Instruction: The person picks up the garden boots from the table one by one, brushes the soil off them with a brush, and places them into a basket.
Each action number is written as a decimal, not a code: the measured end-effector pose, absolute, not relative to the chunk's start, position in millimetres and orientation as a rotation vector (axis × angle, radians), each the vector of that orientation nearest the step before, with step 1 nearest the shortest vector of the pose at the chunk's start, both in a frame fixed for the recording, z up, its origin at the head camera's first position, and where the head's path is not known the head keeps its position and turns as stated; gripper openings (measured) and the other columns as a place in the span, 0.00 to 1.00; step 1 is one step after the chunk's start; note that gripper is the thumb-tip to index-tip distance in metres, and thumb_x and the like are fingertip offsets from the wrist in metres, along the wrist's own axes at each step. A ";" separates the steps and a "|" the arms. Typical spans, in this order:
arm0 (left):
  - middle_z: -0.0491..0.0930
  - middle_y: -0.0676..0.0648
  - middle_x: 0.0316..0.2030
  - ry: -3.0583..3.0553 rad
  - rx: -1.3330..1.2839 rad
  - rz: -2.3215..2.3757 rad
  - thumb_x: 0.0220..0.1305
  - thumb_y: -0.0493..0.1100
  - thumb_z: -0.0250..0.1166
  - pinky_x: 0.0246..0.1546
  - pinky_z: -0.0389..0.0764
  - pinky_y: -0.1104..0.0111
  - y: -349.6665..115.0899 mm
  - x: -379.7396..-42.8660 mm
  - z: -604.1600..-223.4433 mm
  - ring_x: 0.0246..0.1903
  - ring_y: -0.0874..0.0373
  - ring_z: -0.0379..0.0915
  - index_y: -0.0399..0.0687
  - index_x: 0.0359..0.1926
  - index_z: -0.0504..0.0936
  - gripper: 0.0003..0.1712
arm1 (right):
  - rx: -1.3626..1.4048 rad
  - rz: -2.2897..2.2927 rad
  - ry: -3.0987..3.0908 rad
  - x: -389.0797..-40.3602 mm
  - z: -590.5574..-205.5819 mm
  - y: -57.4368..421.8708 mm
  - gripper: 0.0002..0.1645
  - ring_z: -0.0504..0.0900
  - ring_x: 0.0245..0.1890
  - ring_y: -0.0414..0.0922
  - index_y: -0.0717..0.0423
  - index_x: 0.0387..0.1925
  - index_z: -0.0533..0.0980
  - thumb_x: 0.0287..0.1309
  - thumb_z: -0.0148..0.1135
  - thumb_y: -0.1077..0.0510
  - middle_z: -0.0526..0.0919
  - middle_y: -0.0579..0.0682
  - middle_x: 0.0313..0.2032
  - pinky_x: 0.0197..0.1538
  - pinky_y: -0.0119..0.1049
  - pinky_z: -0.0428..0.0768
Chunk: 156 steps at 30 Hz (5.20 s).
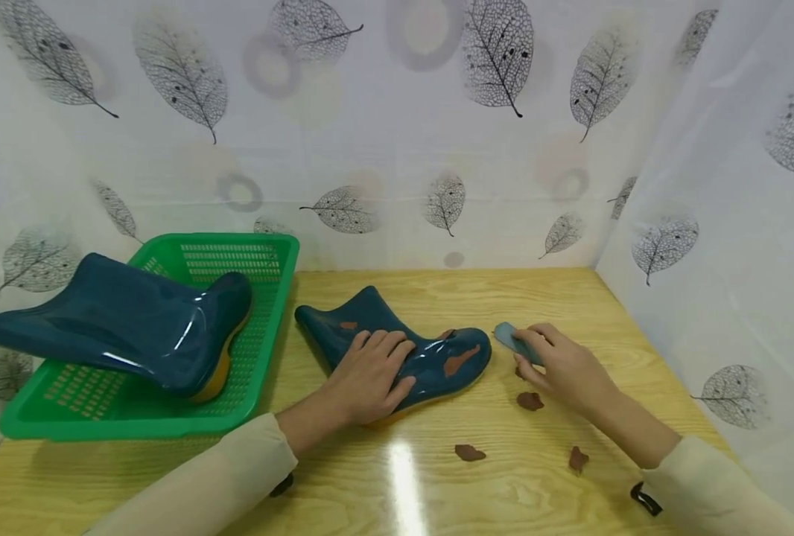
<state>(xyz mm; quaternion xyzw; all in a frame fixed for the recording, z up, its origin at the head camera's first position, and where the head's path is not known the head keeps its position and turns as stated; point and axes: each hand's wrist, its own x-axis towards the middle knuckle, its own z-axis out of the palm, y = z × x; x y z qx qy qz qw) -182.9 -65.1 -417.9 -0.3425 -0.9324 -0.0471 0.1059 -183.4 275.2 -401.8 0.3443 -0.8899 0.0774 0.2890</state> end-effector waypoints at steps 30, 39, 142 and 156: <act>0.70 0.47 0.64 -2.800 -1.015 -0.171 0.74 0.62 0.48 0.60 0.67 0.52 -65.5 -185.9 -416.0 0.61 0.50 0.66 0.50 0.68 0.70 0.31 | 1.346 0.069 -2.271 -183.6 -396.8 228.0 0.36 0.85 0.34 0.44 0.58 0.52 0.83 0.76 0.34 0.40 0.82 0.54 0.44 0.29 0.31 0.82; 0.70 0.47 0.64 -2.811 -1.019 -0.165 0.74 0.62 0.48 0.59 0.66 0.52 -66.3 -186.3 -415.7 0.61 0.50 0.66 0.50 0.67 0.71 0.31 | 1.342 0.048 -2.278 -179.8 -391.1 227.6 0.38 0.86 0.35 0.45 0.58 0.50 0.84 0.77 0.31 0.41 0.83 0.55 0.45 0.29 0.31 0.82; 0.73 0.49 0.62 -2.785 -0.983 -0.167 0.72 0.62 0.51 0.56 0.67 0.51 -66.0 -185.6 -415.5 0.59 0.51 0.68 0.52 0.66 0.73 0.30 | 1.416 0.010 -2.224 -174.4 -391.6 235.8 0.30 0.85 0.38 0.46 0.54 0.49 0.85 0.79 0.38 0.45 0.83 0.53 0.45 0.30 0.34 0.83; 0.73 0.49 0.62 -2.799 -0.987 -0.178 0.73 0.62 0.50 0.57 0.66 0.51 -64.1 -182.9 -413.6 0.59 0.51 0.68 0.52 0.66 0.73 0.30 | 1.432 0.225 -2.146 -176.8 -392.2 237.2 0.22 0.87 0.36 0.46 0.57 0.49 0.84 0.73 0.51 0.48 0.84 0.56 0.43 0.29 0.31 0.82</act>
